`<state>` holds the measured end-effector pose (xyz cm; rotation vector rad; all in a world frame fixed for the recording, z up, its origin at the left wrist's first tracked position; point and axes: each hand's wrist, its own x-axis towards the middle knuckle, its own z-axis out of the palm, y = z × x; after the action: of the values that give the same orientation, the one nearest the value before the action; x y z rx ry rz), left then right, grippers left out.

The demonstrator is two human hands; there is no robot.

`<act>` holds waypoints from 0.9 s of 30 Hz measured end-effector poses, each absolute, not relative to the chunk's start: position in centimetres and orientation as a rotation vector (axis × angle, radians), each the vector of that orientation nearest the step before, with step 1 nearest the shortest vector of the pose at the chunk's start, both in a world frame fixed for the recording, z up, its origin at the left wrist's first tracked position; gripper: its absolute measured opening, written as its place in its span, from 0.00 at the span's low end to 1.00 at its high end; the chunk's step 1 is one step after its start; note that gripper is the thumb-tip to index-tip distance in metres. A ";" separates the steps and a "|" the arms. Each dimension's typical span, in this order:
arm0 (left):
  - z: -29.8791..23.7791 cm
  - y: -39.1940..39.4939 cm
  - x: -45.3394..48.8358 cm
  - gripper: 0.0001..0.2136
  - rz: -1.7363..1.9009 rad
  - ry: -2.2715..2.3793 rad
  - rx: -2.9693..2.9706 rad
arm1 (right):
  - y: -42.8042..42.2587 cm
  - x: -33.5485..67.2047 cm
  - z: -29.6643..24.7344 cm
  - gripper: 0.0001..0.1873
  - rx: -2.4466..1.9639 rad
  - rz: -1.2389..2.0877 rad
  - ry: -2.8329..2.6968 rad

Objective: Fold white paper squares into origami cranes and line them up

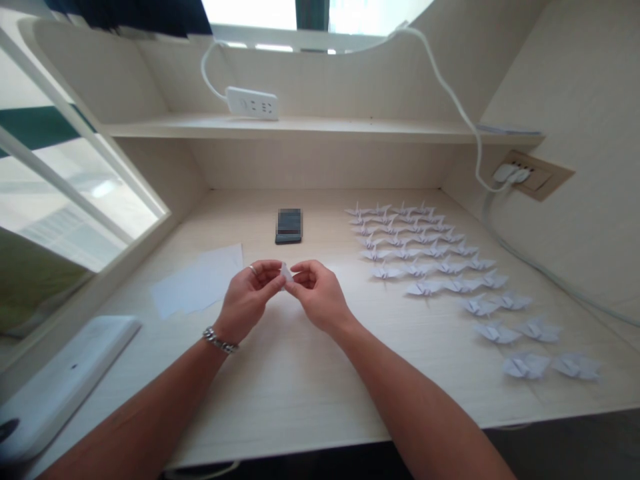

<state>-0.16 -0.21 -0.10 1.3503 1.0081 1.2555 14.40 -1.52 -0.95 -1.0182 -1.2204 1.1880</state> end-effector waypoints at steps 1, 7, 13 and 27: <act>0.0 -0.2 -0.2 0.12 1.225 1.020 1.365 | -1.6 14.4 -0.9 0.18 -1.019 1.184 -1.231; 0.7 -0.5 -0.3 0.11 1.162 1.149 1.538 | -2.3 14.2 -0.5 0.13 -1.077 1.063 -1.348; 0.5 -0.4 -0.3 0.12 1.193 1.102 1.409 | -2.6 14.0 -0.6 0.10 -1.080 1.004 -1.399; 0.7 -0.2 -0.6 0.12 1.085 0.824 0.950 | -1.7 14.6 -0.4 0.10 -0.917 1.153 -1.266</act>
<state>-0.64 -0.20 0.70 0.9500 0.8243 1.0848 14.56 -1.71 -0.44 -0.9168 -1.2660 1.1534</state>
